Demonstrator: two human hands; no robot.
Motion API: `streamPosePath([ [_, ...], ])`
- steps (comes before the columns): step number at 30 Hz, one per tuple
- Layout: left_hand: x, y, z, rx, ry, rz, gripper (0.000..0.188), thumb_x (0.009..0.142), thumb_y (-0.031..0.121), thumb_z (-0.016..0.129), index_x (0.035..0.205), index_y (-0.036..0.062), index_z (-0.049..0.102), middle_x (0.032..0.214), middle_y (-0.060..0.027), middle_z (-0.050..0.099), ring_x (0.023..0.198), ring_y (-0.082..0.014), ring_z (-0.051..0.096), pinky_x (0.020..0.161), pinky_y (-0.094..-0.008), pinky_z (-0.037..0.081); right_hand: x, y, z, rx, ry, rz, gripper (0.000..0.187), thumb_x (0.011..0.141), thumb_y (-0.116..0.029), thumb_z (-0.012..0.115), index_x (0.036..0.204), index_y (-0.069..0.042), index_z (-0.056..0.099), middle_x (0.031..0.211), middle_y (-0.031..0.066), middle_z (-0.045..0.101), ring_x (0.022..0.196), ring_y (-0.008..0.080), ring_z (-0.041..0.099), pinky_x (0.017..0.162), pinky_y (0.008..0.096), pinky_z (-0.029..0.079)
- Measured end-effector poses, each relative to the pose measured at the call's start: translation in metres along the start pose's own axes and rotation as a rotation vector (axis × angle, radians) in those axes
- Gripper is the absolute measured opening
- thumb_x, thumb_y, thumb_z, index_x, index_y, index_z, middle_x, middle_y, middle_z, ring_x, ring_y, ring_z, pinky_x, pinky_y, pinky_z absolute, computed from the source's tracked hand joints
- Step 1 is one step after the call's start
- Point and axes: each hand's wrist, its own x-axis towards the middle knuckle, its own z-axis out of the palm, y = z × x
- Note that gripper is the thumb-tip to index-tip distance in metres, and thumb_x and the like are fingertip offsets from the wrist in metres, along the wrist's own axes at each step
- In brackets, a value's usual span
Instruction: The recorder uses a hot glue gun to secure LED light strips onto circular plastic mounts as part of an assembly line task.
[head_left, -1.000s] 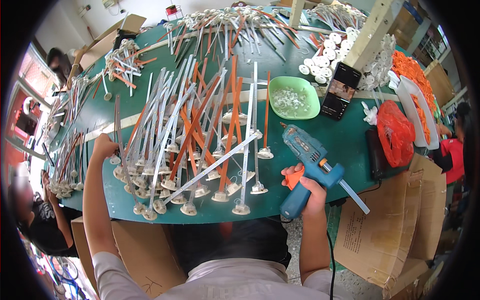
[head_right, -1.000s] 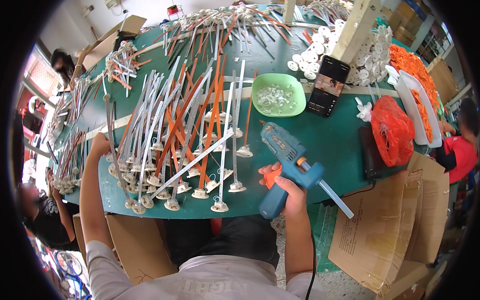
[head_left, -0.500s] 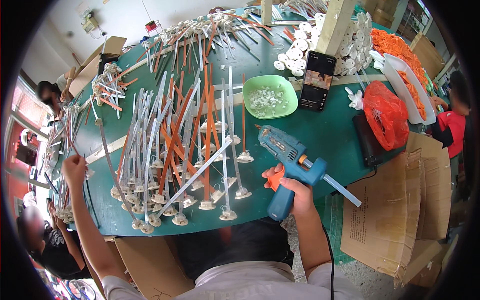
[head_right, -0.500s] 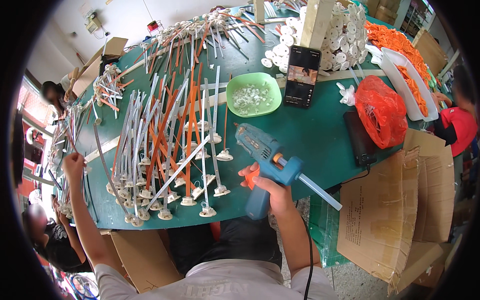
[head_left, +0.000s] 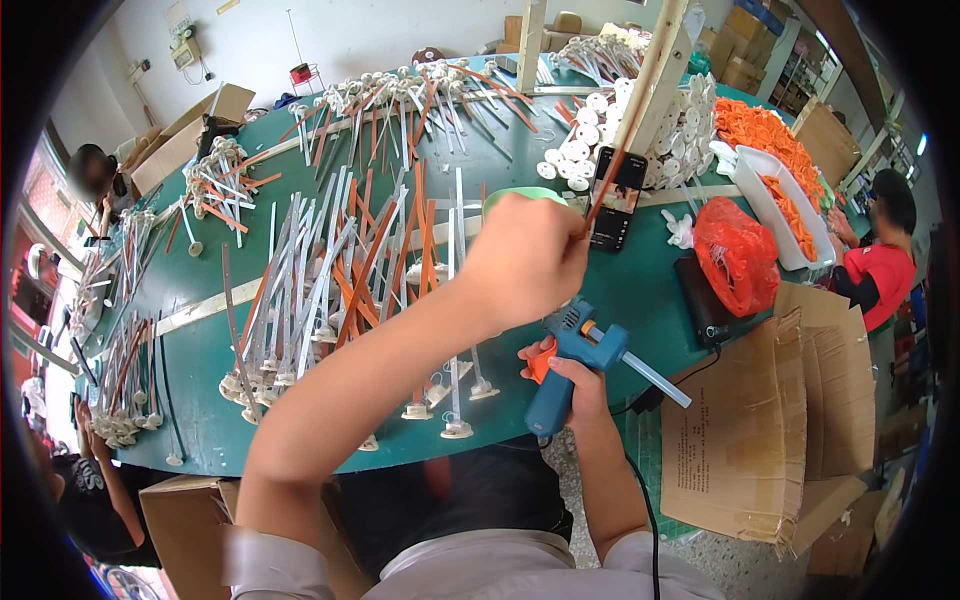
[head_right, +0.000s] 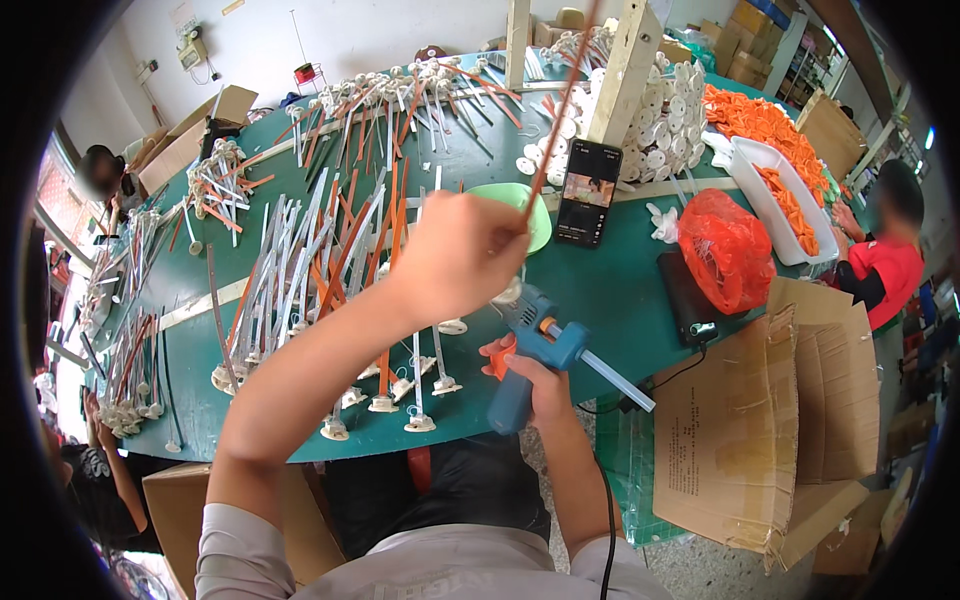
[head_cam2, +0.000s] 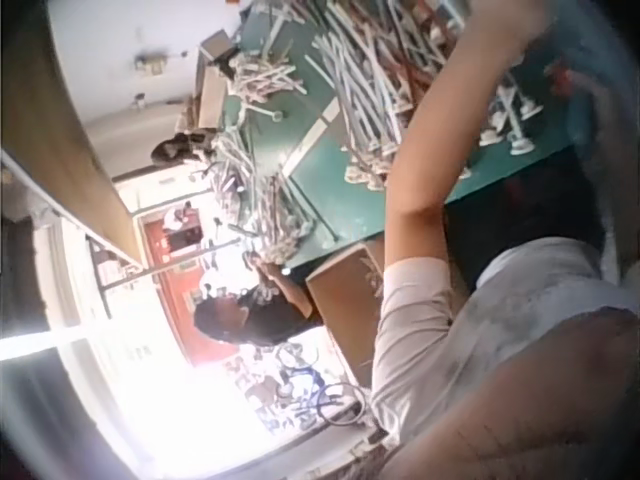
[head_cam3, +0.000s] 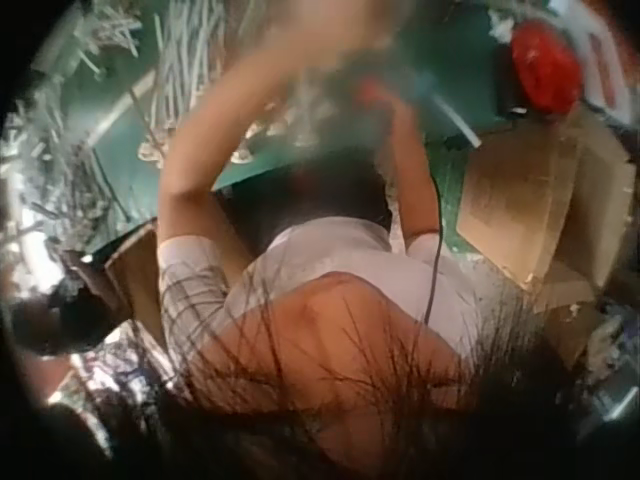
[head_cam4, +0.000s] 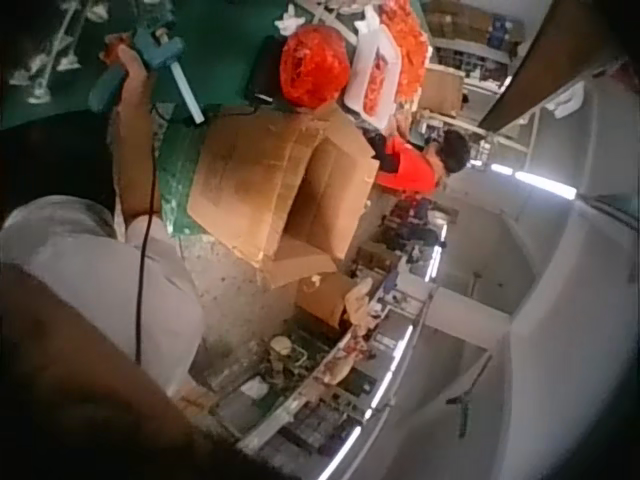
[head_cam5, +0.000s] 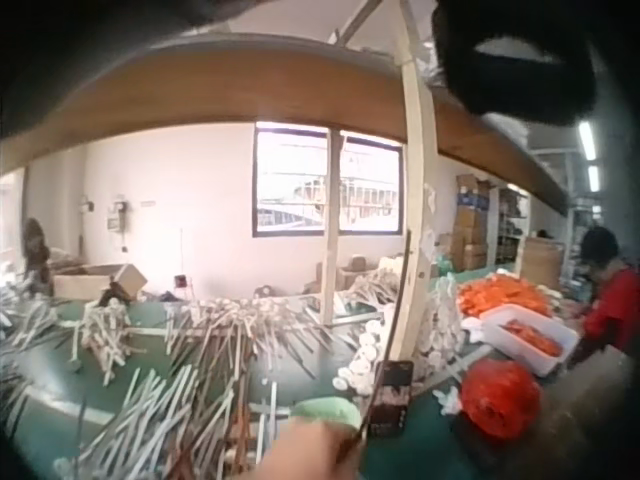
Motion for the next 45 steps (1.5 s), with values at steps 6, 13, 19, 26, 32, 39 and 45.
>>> streamPosePath([
  [6, -0.014, -0.01, -0.002, -0.391, -0.064, -0.143, 0.011, 0.091, -0.002, 0.067, 0.098, -0.0093, 0.07, 0.085, -0.0155, 0.075, 0.077, -0.02, 0.075, 0.073, -0.0307, 0.059, -0.005, 0.001, 0.0, 0.019, 0.021, -0.009, 0.03, 0.083, -0.008, 0.061, 0.112, -0.002, 0.061, 0.107, 0.0138, 0.069, 0.11, 0.0324, 0.066, 0.089, 0.0475, 0.056],
  [13, -0.136, 0.018, -0.076, -0.499, 0.135, -0.249, 0.007, 0.09, -0.006, 0.067, 0.093, -0.0078, 0.072, 0.092, -0.0171, 0.075, 0.09, -0.0225, 0.073, 0.084, -0.0345, 0.057, -0.005, -0.004, -0.002, 0.037, -0.036, 0.0, 0.031, 0.082, -0.009, 0.063, 0.112, -0.001, 0.061, 0.108, 0.0136, 0.065, 0.111, 0.0326, 0.064, 0.088, 0.0467, 0.056],
  [19, -0.232, 0.028, -0.056, -0.55, 0.513, -0.388, 0.01, 0.083, -0.009, 0.072, 0.093, -0.0077, 0.074, 0.092, -0.0183, 0.075, 0.085, -0.0228, 0.073, 0.078, -0.0293, 0.056, -0.001, -0.001, -0.003, 0.01, -0.042, 0.022, 0.032, 0.083, -0.009, 0.062, 0.114, -0.001, 0.06, 0.108, 0.0139, 0.066, 0.113, 0.0322, 0.064, 0.088, 0.0459, 0.055],
  [26, -0.271, 0.012, -0.037, -0.326, 0.498, -0.57, 0.014, 0.082, -0.012, 0.074, 0.095, -0.0082, 0.07, 0.088, -0.0173, 0.075, 0.081, -0.0199, 0.073, 0.075, -0.0303, 0.058, 0.0, 0.001, -0.004, 0.013, -0.03, -0.042, 0.029, 0.085, -0.007, 0.066, 0.112, 0.0, 0.062, 0.107, 0.014, 0.067, 0.106, 0.0319, 0.068, 0.085, 0.0458, 0.058],
  [32, -0.284, 0.01, -0.037, -0.377, 0.467, -0.552, 0.011, 0.095, -0.006, 0.063, 0.104, -0.0093, 0.068, 0.093, -0.0181, 0.074, 0.085, -0.0221, 0.073, 0.08, -0.0349, 0.06, 0.0, -0.001, -0.003, 0.007, -0.029, -0.046, 0.029, 0.084, -0.006, 0.065, 0.113, -0.001, 0.063, 0.106, 0.0146, 0.068, 0.109, 0.0312, 0.066, 0.086, 0.0462, 0.056],
  [39, -0.282, 0.006, -0.03, -0.335, 0.483, -0.59, 0.013, 0.085, -0.011, 0.069, 0.096, -0.0087, 0.074, 0.091, -0.015, 0.077, 0.082, -0.0192, 0.073, 0.075, -0.0268, 0.055, -0.002, -0.002, 0.0, -0.075, -0.017, -0.072, 0.03, 0.085, -0.01, 0.063, 0.114, -0.003, 0.062, 0.107, 0.0147, 0.068, 0.11, 0.0316, 0.065, 0.087, 0.0452, 0.055],
  [45, -0.288, 0.0, -0.03, -0.341, 0.361, -0.535, 0.011, 0.09, -0.013, 0.064, 0.099, -0.0112, 0.07, 0.095, -0.0184, 0.074, 0.089, -0.0235, 0.074, 0.083, -0.0326, 0.06, -0.003, -0.004, 0.001, -0.086, -0.027, -0.062, 0.03, 0.085, -0.01, 0.062, 0.114, -0.003, 0.062, 0.108, 0.0144, 0.067, 0.112, 0.0313, 0.064, 0.088, 0.0452, 0.054],
])
